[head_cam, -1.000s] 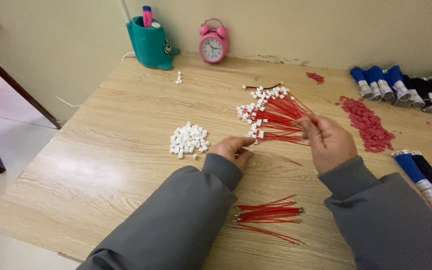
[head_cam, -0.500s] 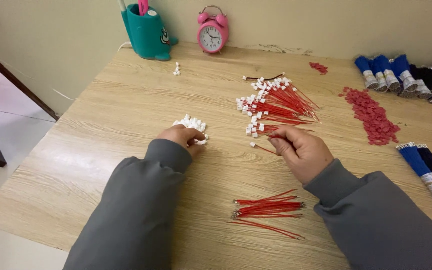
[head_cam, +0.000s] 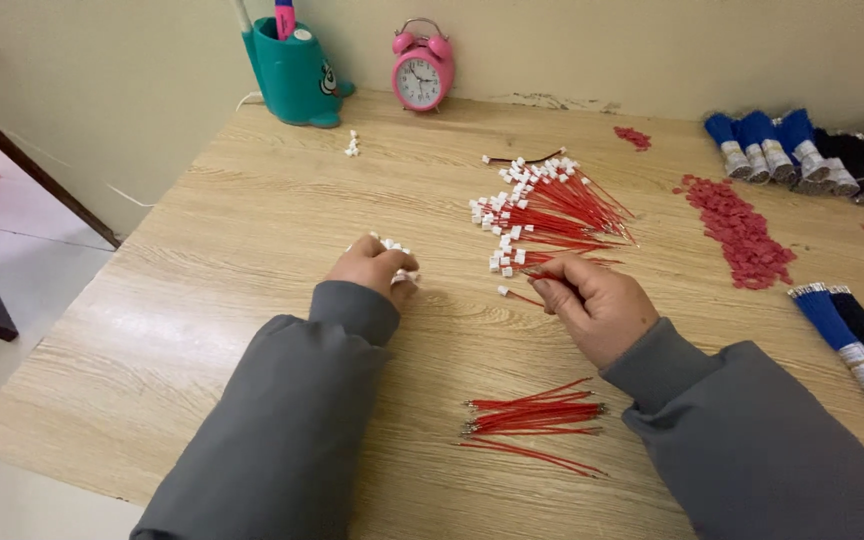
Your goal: Assembling small white plastic connectors onto red wires on a wooden desk.
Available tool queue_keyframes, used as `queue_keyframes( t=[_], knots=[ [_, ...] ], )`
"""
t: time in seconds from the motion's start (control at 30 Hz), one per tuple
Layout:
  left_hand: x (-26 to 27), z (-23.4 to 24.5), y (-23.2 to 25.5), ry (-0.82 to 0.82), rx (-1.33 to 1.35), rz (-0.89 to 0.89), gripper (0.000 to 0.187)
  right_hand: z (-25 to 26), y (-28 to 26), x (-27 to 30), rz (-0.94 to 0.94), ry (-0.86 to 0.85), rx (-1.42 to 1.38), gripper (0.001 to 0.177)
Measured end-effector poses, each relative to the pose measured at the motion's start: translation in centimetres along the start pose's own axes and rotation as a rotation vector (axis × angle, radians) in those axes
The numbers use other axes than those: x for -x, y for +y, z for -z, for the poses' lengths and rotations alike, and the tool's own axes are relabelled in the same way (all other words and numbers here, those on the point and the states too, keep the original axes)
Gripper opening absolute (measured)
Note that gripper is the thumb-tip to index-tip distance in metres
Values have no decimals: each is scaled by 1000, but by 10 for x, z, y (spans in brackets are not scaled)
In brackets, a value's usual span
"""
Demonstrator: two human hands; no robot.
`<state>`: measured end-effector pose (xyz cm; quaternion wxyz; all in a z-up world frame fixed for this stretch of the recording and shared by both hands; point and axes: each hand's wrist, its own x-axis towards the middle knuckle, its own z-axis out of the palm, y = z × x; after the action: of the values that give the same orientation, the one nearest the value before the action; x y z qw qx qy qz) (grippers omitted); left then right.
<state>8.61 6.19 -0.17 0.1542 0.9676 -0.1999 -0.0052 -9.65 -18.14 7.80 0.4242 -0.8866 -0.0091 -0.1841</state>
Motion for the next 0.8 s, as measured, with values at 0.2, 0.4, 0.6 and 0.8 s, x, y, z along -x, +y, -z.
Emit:
queue_keyframes(
  t=[0.2, 0.4, 0.6, 0.8],
  knots=[
    [25, 30, 35, 130, -204, -135, 22, -1, -2, -2, 4, -16, -21, 13],
    [5, -24, 22, 376, -141, -245, 19, -3, -4, 1, -32, -5, -1, 13],
    [32, -2, 73, 124, 464, -156, 19, -4, -1, -2, -48, -11, -50, 13],
    [60, 8, 109, -136, 1256, -33, 23, -1, -8, 0, -68, -55, -14, 12]
  ],
)
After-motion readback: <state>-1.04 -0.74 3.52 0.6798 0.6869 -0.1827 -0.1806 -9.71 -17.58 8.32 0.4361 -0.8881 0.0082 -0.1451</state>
